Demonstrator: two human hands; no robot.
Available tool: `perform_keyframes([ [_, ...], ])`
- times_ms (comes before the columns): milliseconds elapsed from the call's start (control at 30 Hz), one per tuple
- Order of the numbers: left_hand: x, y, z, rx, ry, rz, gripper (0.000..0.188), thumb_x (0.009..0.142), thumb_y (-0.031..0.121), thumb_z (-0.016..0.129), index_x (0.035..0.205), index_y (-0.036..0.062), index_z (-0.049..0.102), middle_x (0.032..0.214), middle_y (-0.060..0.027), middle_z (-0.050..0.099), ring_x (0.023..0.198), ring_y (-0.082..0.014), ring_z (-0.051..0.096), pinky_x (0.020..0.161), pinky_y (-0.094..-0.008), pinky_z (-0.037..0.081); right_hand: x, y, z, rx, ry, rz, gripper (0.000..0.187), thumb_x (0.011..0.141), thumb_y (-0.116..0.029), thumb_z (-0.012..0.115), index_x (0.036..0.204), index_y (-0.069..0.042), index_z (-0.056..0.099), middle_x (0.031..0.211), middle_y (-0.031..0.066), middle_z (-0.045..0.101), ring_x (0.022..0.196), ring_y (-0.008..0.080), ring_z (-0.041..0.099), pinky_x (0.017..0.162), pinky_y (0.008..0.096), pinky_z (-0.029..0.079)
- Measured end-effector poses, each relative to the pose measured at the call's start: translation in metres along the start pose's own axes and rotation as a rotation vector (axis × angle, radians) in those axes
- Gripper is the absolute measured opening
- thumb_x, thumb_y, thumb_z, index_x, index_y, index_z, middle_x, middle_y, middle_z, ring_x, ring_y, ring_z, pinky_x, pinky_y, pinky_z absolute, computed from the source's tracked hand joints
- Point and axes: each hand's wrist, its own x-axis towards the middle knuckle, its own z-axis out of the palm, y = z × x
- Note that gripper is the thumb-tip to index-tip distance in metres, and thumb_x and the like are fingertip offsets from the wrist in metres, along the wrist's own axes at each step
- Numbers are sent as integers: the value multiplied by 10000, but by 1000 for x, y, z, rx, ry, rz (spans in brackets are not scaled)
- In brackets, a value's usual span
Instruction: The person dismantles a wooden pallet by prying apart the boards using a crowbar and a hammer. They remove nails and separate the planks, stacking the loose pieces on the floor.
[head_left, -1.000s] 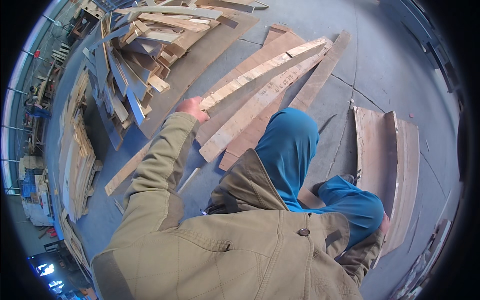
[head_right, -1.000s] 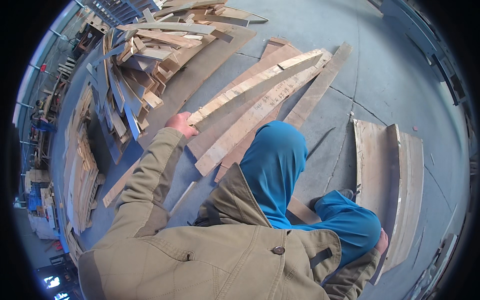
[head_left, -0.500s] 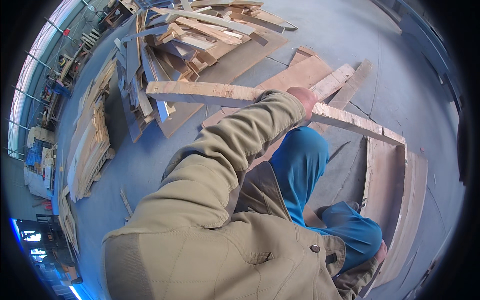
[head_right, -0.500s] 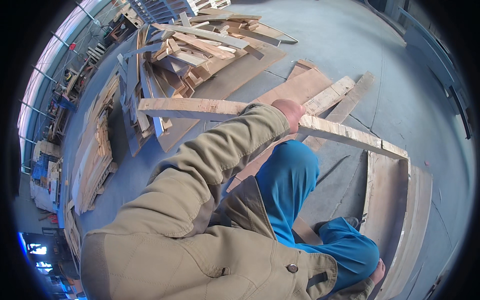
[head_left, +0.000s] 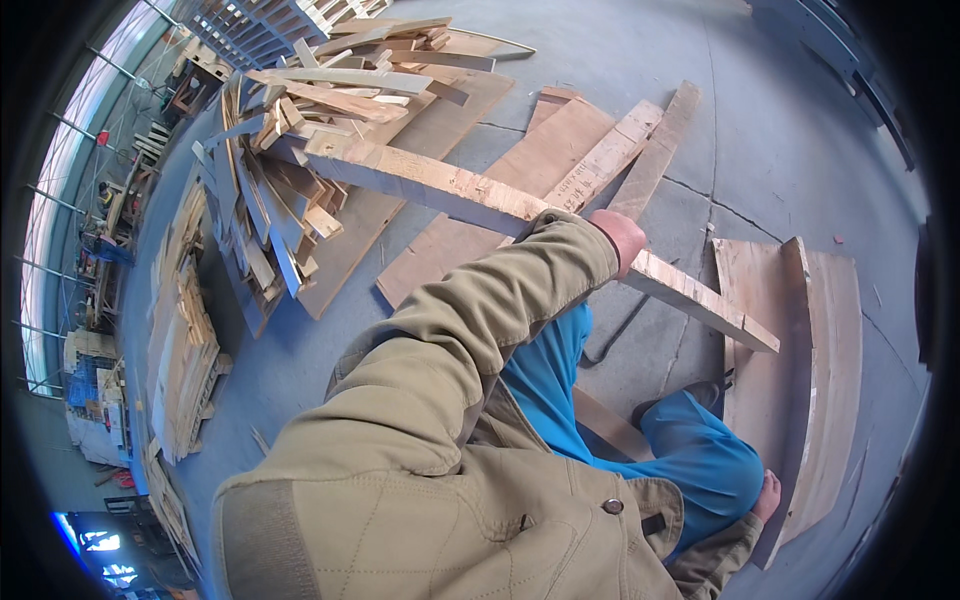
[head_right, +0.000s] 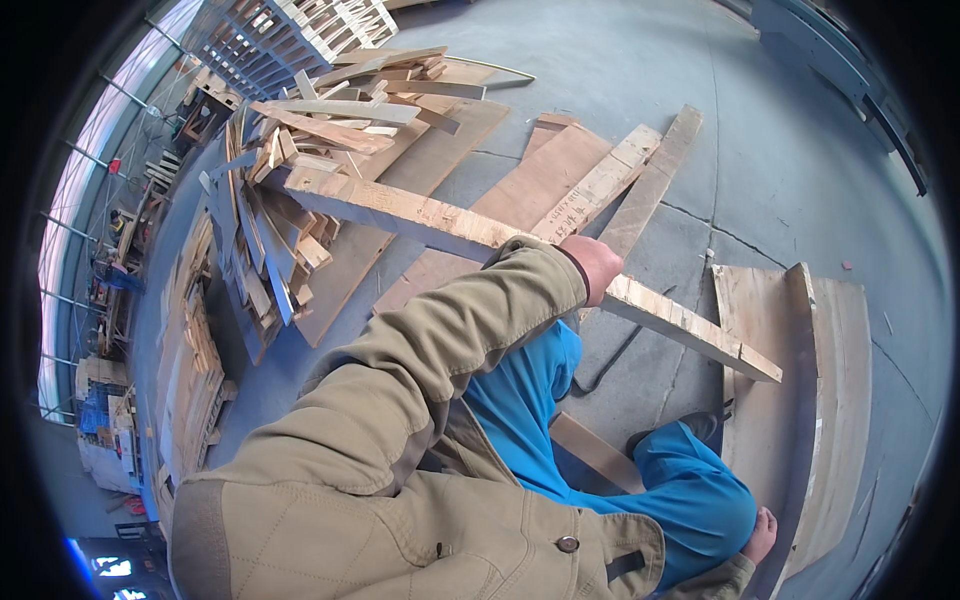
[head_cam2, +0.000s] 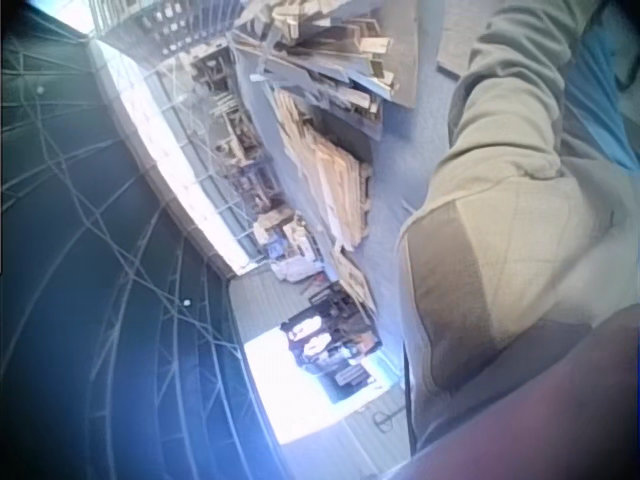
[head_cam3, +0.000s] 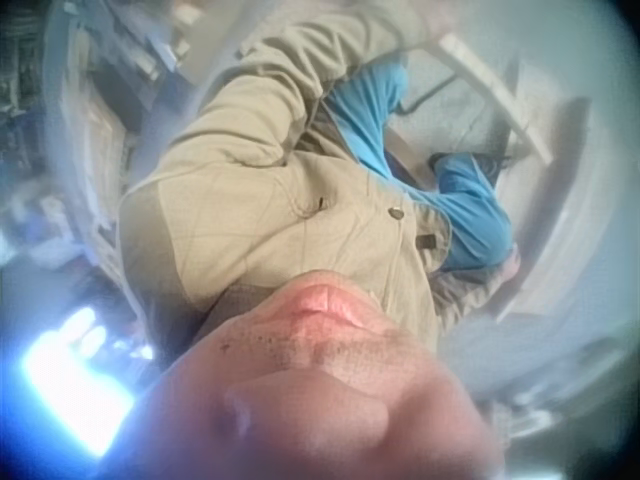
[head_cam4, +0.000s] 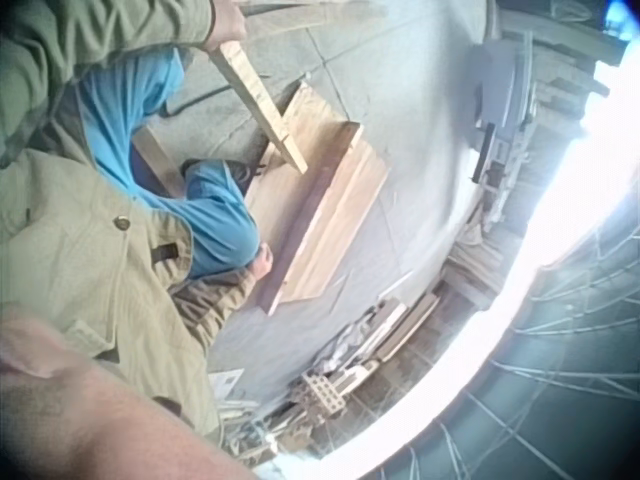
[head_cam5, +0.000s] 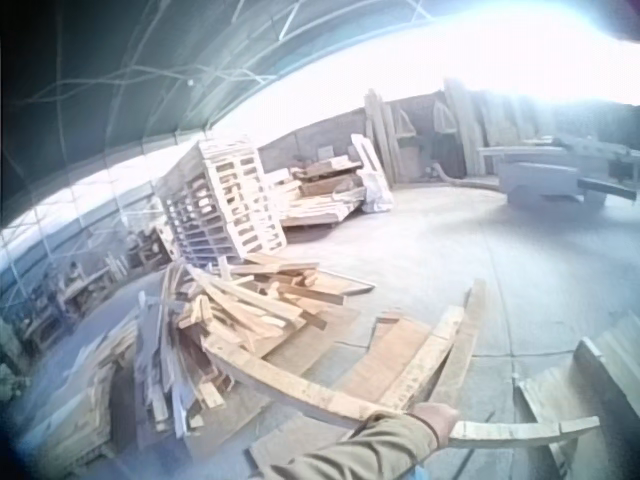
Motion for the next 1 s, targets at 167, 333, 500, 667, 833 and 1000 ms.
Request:
perform_keyframes([
  [167, 9, -10, 7, -20, -60, -47, 272, 758, 127, 730, 1023, 87, 775, 1010, -164, 752, 998, -327, 727, 837, -441, 581, 3, -47, 10, 67, 6, 7, 241, 987, -213, 653, 1103, -2, 640, 844, 41, 609, 671, 97, 542, 559, 238, 439],
  [333, 20, -25, 23, -47, -60, -48, 294, 752, 134, 721, 1038, 87, 772, 1005, -181, 746, 1001, -342, 719, 857, -454, 575, -8, -168, 53, 137, -51, -39, 237, 982, -214, 656, 1125, -25, 637, 820, 22, 581, 614, 66, 497, 484, 203, 387],
  [500, 31, -30, 41, -46, 41, -22, 241, 737, 156, 734, 968, 87, 727, 981, -209, 723, 975, -398, 691, 831, -516, 548, -3, -246, 130, 202, -161, -238, 285, 948, -204, 686, 1106, 31, 659, 819, 56, 662, 613, 83, 574, 532, 244, 482],
  [667, 27, -18, 30, 19, 1, -50, 287, 737, 185, 783, 994, 84, 703, 948, -191, 727, 942, -385, 701, 827, -491, 560, 11, -257, 233, 460, -284, 100, 290, 927, -207, 717, 1077, 26, 633, 851, 82, 640, 599, 118, 552, 525, 273, 477],
  [833, 28, -14, 32, 3, -14, -51, 386, 666, 193, 861, 1008, 88, 716, 935, -184, 730, 924, -380, 700, 807, -490, 555, 4, -187, 314, 593, -348, 580, 394, 953, -272, 700, 1181, 21, 568, 935, 142, 628, 707, 198, 583, 583, 334, 519],
  [1000, 31, -18, 37, -14, -29, -60, 466, 619, 207, 912, 1016, 76, 707, 928, -186, 727, 924, -389, 692, 793, -494, 544, 6, -140, 355, 817, -327, 745, 831, 953, -542, 643, 1495, 41, 404, 1411, 286, 542, 1214, 382, 605, 977, 526, 503],
])
